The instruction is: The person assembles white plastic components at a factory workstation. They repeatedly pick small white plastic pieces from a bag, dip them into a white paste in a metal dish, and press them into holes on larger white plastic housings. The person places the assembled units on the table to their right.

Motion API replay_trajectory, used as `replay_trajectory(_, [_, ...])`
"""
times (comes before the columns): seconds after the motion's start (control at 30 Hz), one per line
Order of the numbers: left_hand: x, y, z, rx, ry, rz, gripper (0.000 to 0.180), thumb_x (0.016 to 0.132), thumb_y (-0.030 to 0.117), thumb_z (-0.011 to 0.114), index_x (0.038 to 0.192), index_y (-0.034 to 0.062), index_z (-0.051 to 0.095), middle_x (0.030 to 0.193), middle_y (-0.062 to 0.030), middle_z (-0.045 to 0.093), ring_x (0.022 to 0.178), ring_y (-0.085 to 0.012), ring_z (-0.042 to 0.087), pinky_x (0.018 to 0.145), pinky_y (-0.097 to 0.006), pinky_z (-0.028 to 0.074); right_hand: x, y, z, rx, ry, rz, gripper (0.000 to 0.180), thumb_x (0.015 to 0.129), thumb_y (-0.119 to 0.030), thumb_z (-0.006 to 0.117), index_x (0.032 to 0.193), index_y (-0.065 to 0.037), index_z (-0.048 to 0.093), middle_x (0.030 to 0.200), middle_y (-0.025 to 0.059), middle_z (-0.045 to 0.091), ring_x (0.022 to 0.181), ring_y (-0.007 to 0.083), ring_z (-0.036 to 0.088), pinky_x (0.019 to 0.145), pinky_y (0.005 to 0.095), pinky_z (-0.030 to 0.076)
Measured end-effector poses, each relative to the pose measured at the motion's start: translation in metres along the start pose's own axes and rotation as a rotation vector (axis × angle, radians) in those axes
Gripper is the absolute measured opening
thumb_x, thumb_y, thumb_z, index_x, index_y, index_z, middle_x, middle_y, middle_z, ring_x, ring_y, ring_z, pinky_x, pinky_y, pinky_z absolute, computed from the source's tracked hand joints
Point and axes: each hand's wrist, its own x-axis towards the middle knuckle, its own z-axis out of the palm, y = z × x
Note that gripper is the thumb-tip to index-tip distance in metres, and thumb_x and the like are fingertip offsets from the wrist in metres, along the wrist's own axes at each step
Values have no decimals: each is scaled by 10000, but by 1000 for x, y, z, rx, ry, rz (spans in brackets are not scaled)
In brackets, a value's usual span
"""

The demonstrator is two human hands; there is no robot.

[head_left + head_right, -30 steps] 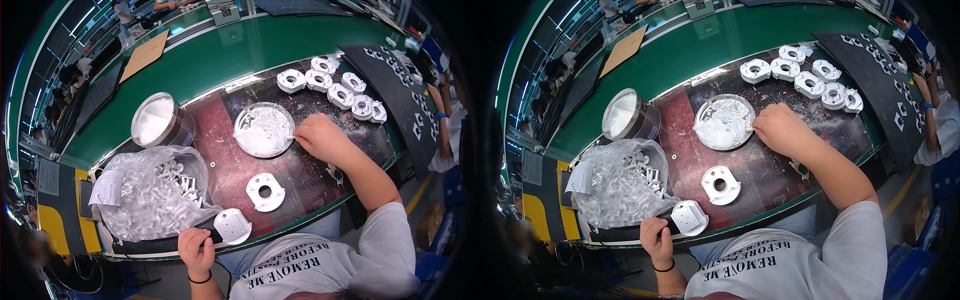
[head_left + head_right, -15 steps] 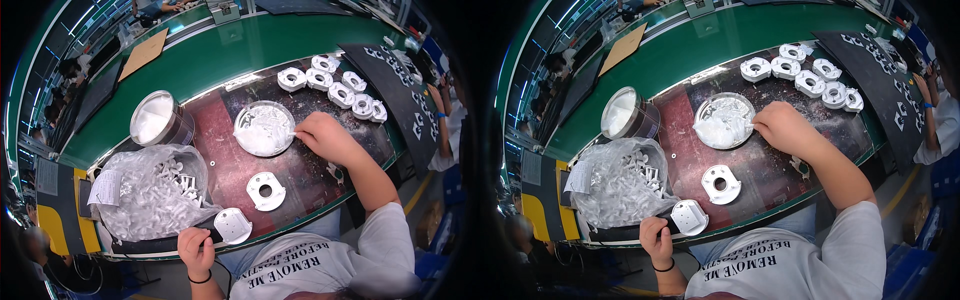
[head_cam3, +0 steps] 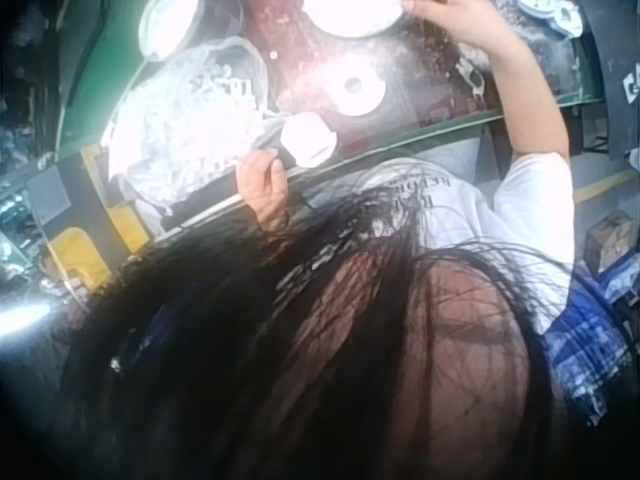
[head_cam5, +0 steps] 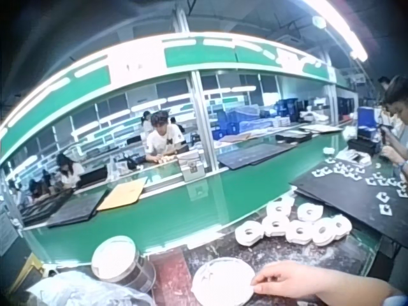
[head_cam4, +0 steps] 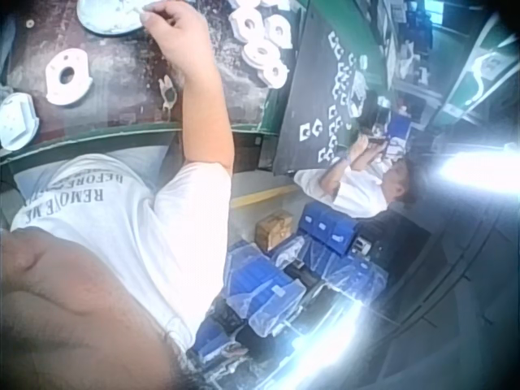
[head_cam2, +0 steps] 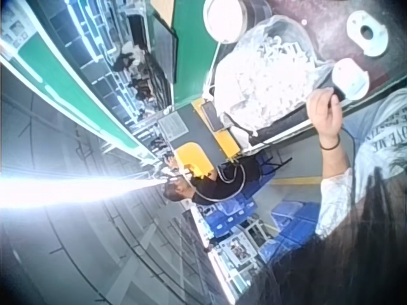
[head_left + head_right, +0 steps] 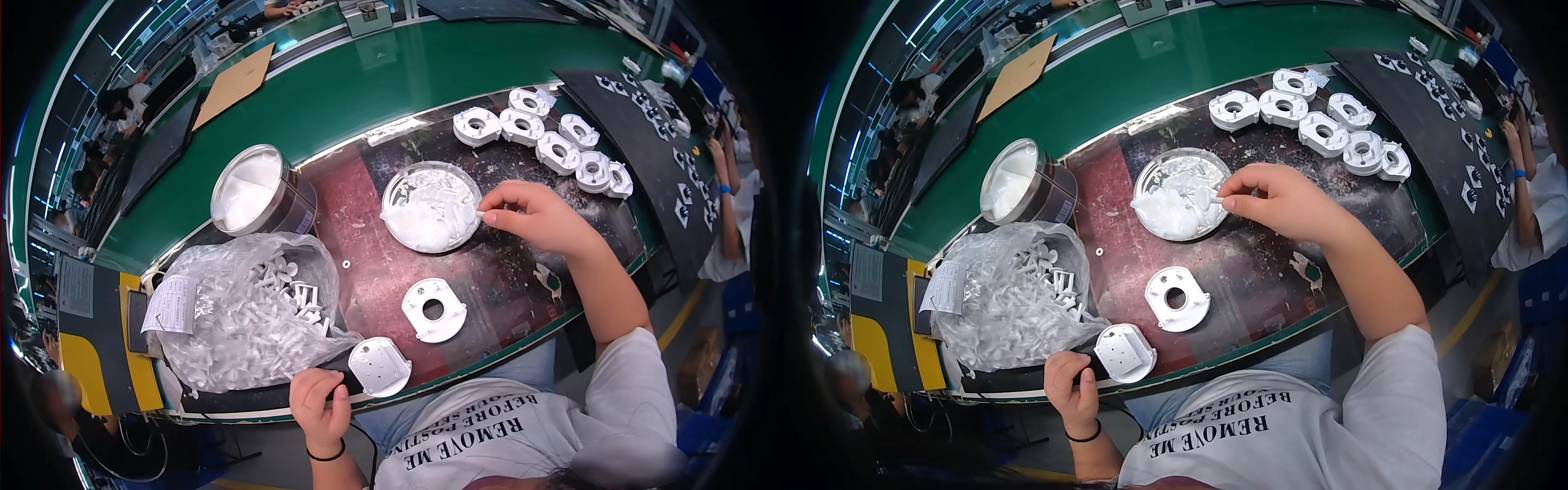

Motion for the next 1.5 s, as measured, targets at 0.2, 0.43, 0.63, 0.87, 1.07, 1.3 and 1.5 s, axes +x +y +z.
replay_trajectory(0.2, [-1, 0, 0, 8, -5, -1, 162, 683, 31, 616, 845, 22, 608, 803, -97, 599, 712, -269, 580, 666, -360, 456, 2, -2, 1, -307, 82, -113, 150, 794, -135, 651, 907, -36, 646, 831, 57, 607, 780, 167, 561, 706, 303, 454])
replay_trajectory(0.43, [-2, -2, 1, 15, -4, 4, 159, 690, 40, 621, 848, 29, 608, 809, -93, 598, 715, -269, 579, 667, -360, 458, 5, 13, 13, -721, 172, -322, 84, 763, -121, 635, 817, -57, 627, 811, 79, 586, 852, 273, 544, 797, 379, 443])
replay_trajectory(0.63, [-2, -2, 1, 13, -7, 4, 161, 702, 49, 623, 861, 32, 608, 811, -94, 597, 714, -266, 579, 664, -360, 459, 5, 18, 14, -784, 171, -357, 81, 764, -128, 634, 807, -61, 638, 805, 67, 595, 853, 263, 551, 798, 374, 445])
replay_trajectory(0.87, [-2, -1, 1, 9, -5, 6, 158, 702, 50, 621, 859, 31, 609, 806, -96, 599, 712, -265, 580, 660, -360, 460, 3, 15, 14, -789, 167, -362, 76, 758, -123, 636, 790, -59, 659, 795, 65, 606, 837, 261, 556, 794, 376, 445])
replay_trajectory(1.07, [-2, -1, 1, 5, -9, 2, 167, 699, 49, 620, 864, 29, 612, 805, -96, 601, 714, -265, 580, 660, -357, 458, 1, 5, 9, -646, 149, -268, 107, 782, -126, 634, 829, -34, 664, 841, 79, 629, 825, 231, 576, 782, 344, 453])
replay_trajectory(1.3, [-5, -2, 0, -22, -62, -29, 330, 705, 152, 692, 986, 16, 585, 893, -117, 614, 798, -283, 585, 718, -373, 462, 1, 1, 9, 296, -88, 160, 197, 882, -112, 578, 1034, 13, 586, 891, 39, 630, 824, 87, 570, 753, 228, 450])
replay_trajectory(1.5, [-13, 3, 7, -171, -167, -184, 1125, 588, 462, 821, 1398, 15, 180, 1166, -220, 549, 1013, -366, 565, 865, -423, 442, 1, -2, 28, 478, -295, 105, 199, 891, -103, 575, 1054, 11, 563, 949, 46, 625, 858, 95, 572, 761, 240, 461])
